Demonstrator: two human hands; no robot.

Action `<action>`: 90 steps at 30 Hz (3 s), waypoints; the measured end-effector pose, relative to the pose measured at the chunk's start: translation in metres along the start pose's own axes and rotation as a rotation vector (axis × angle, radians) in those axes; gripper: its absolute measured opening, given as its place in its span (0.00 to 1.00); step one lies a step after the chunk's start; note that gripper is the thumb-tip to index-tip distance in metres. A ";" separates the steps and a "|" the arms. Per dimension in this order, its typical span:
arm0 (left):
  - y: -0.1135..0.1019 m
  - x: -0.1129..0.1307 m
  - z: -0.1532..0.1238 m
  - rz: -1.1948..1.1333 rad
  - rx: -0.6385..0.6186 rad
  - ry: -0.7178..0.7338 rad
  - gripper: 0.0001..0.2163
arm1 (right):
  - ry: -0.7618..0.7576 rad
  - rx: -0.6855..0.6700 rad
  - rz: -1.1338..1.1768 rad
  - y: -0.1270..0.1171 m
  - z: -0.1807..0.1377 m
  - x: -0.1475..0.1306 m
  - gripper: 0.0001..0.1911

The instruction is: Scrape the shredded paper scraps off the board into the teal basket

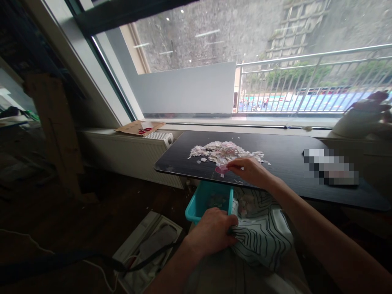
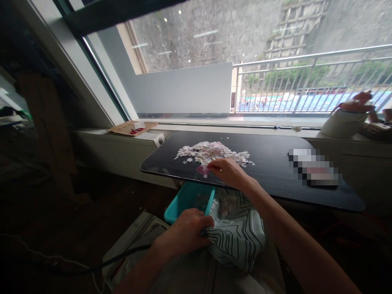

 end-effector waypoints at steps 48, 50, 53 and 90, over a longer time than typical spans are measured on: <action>0.007 0.010 0.005 0.068 0.008 0.064 0.10 | 0.315 0.122 0.243 -0.035 -0.069 0.014 0.15; 0.007 0.011 0.006 0.075 0.015 0.068 0.10 | 0.372 0.177 0.215 -0.046 -0.085 0.025 0.15; 0.006 0.013 0.008 0.074 0.015 0.070 0.09 | 0.439 0.297 0.149 -0.056 -0.096 0.042 0.17; 0.008 0.010 0.003 -0.003 0.050 0.047 0.04 | 0.322 -0.442 -0.023 0.018 -0.100 0.005 0.11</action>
Point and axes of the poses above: each hand's wrist, its own z-axis towards the middle knuckle, its own y-axis out of the palm, x = y × z, the point moved 3 cm from there along z, towards the middle knuckle, and after that the axes turned 2 degrees about z, right-handed, at the moved point
